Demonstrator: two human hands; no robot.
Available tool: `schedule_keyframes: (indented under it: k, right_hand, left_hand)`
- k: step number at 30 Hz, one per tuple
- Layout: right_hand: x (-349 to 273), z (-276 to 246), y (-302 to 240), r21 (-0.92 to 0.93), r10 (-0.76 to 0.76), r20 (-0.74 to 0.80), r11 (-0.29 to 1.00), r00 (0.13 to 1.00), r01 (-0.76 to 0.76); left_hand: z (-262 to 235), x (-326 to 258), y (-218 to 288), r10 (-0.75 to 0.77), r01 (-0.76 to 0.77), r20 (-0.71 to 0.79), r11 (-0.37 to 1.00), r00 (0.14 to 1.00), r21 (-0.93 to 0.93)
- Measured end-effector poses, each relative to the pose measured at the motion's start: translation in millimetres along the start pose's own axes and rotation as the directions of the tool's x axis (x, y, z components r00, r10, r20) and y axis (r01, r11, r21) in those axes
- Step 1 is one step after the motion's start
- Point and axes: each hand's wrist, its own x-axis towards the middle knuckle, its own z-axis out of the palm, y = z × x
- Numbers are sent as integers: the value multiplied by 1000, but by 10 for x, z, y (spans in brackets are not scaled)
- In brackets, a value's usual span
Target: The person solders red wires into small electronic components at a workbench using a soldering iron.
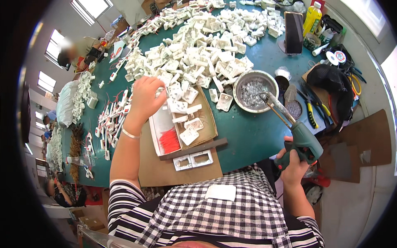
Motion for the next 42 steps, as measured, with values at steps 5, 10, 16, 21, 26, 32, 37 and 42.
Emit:
schedule_keyframes:
  k: [5, 10, 16, 21, 26, 32, 37, 42]
  right_hand:
    - [60, -44, -52, -1, -76, -114, 997, 991, 76]
    - [-26, -185, -98, -7, -86, -188, 996, 978, 86]
    - [14, -143, -75, -22, -67, -214, 998, 975, 64]
    - [86, -39, -98, 25, -129, -246, 990, 961, 139]
    - [88, -13, -162, 44, -135, -266, 987, 954, 152]
    - [79, 46, -148, 53, -116, -208, 990, 971, 130]
    - [13, 75, -164, 56, -112, -172, 991, 979, 124]
    - [-35, 180, -122, 113, -51, -131, 991, 990, 66]
  left_hand:
    - [680, 1176, 745, 337, -345, -82, 930, 938, -129]
    - [1173, 1917, 1259, 99, -119, 442, 993, 892, 16]
    - [1287, 1989, 871, -2, -65, 559, 993, 829, 100]
    - [1151, 1742, 342, -27, 50, 502, 998, 864, -32]
    - [919, 1505, -65, 65, 2, 431, 988, 900, -153]
    - [555, 981, -249, 19, 56, 247, 954, 969, -293]
    - [254, 451, -367, -76, 154, 184, 878, 980, -454]
    - [307, 89, -380, 136, -159, -91, 923, 987, -351]
